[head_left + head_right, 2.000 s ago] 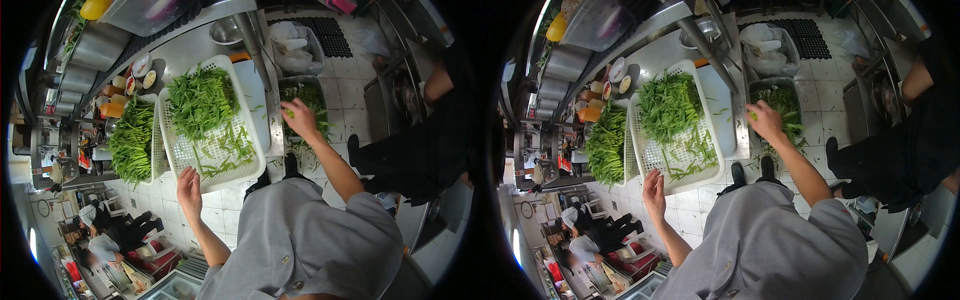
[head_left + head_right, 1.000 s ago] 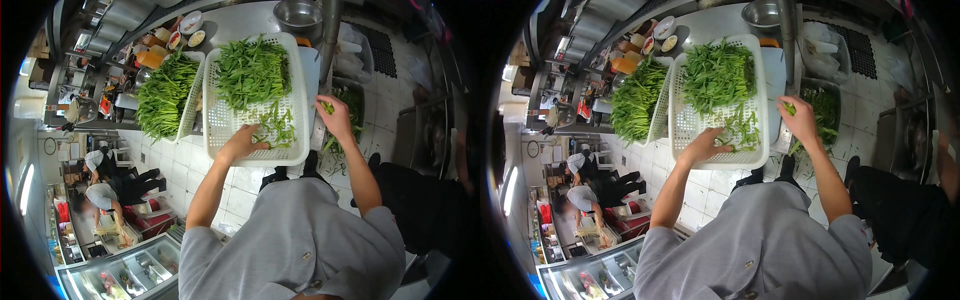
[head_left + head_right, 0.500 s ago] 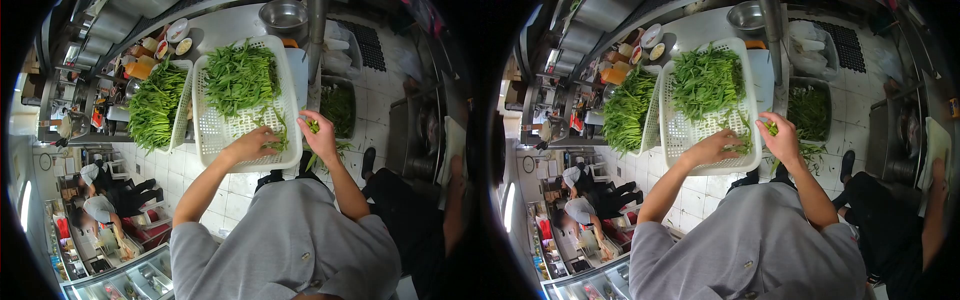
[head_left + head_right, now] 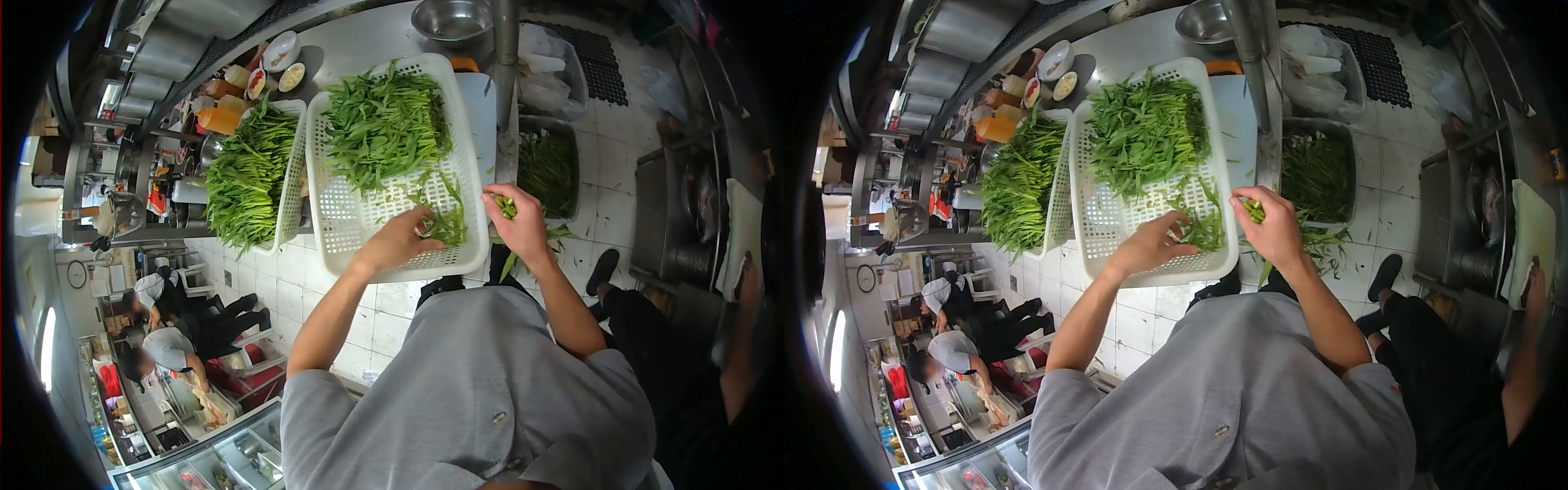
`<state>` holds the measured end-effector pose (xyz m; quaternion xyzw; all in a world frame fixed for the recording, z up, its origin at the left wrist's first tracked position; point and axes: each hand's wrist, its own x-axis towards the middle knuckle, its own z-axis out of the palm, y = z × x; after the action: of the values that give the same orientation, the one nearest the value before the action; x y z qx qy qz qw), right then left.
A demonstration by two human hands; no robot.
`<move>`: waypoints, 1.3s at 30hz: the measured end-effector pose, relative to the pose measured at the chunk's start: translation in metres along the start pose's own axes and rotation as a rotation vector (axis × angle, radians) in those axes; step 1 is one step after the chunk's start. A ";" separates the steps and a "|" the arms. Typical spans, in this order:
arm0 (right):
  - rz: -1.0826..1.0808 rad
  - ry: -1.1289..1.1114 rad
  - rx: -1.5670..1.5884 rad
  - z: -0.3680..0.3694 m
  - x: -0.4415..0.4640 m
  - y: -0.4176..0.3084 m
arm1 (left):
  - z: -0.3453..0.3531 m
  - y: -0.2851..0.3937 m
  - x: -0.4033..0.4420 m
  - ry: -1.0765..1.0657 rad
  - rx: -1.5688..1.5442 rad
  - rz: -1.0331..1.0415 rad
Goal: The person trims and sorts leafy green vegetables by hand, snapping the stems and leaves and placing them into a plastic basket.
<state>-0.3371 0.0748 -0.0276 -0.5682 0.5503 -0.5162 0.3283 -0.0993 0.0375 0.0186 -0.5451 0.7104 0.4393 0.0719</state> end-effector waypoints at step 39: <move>0.582 0.327 -0.050 -0.141 -0.101 0.112 | -0.019 0.161 0.100 0.495 -0.020 0.733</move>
<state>-0.4884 0.1795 -0.1205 -0.3048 0.7473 -0.4717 0.3552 -0.2662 -0.0437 0.0604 -0.3466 0.8484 0.2986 -0.2662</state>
